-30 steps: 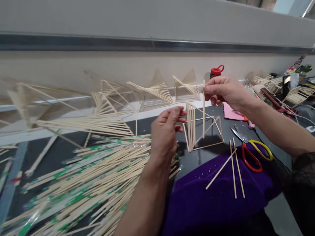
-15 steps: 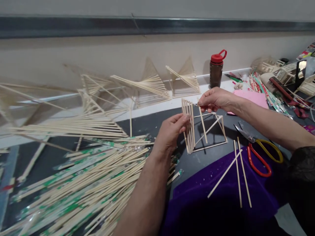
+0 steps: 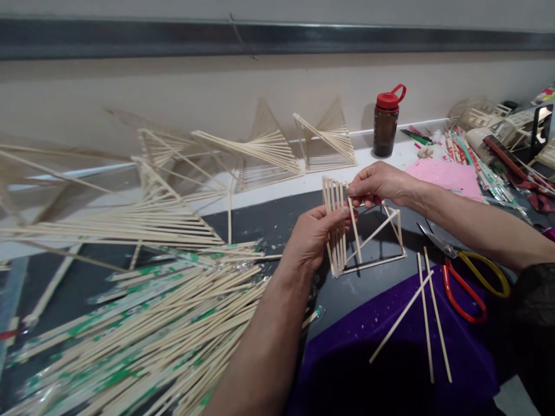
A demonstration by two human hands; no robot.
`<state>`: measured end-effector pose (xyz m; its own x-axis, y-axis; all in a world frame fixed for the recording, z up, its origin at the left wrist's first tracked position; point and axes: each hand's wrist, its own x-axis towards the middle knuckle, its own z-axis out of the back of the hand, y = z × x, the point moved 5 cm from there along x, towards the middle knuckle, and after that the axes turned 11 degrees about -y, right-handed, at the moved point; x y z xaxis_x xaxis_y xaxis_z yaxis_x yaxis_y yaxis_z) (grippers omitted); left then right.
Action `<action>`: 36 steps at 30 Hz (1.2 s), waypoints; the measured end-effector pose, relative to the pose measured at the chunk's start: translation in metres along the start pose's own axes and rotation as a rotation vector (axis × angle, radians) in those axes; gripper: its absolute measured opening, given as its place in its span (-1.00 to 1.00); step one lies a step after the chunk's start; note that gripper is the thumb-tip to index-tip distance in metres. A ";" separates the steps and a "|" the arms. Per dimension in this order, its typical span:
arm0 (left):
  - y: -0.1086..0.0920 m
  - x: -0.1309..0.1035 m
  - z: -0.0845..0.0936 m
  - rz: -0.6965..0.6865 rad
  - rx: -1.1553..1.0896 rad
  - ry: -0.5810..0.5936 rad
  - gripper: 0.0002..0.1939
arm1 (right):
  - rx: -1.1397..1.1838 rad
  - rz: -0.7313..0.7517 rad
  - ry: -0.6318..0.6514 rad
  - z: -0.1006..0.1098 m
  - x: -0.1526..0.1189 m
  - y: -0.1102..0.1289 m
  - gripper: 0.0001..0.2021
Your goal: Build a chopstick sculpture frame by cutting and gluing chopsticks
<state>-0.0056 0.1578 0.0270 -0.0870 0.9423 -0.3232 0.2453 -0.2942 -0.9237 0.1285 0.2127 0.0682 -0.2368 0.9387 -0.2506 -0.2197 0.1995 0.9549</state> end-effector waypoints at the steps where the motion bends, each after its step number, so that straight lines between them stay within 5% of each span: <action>1: 0.000 0.000 0.000 0.003 -0.003 0.001 -0.54 | 0.000 0.003 -0.002 0.000 0.000 0.000 -0.84; 36: 0.012 0.003 0.003 0.050 0.021 -0.042 -0.65 | -0.048 0.023 -0.004 -0.007 -0.001 -0.002 -0.80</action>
<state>-0.0059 0.1563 0.0146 -0.1155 0.9190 -0.3769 0.2300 -0.3444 -0.9102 0.1229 0.2100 0.0654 -0.2387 0.9439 -0.2281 -0.2591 0.1644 0.9517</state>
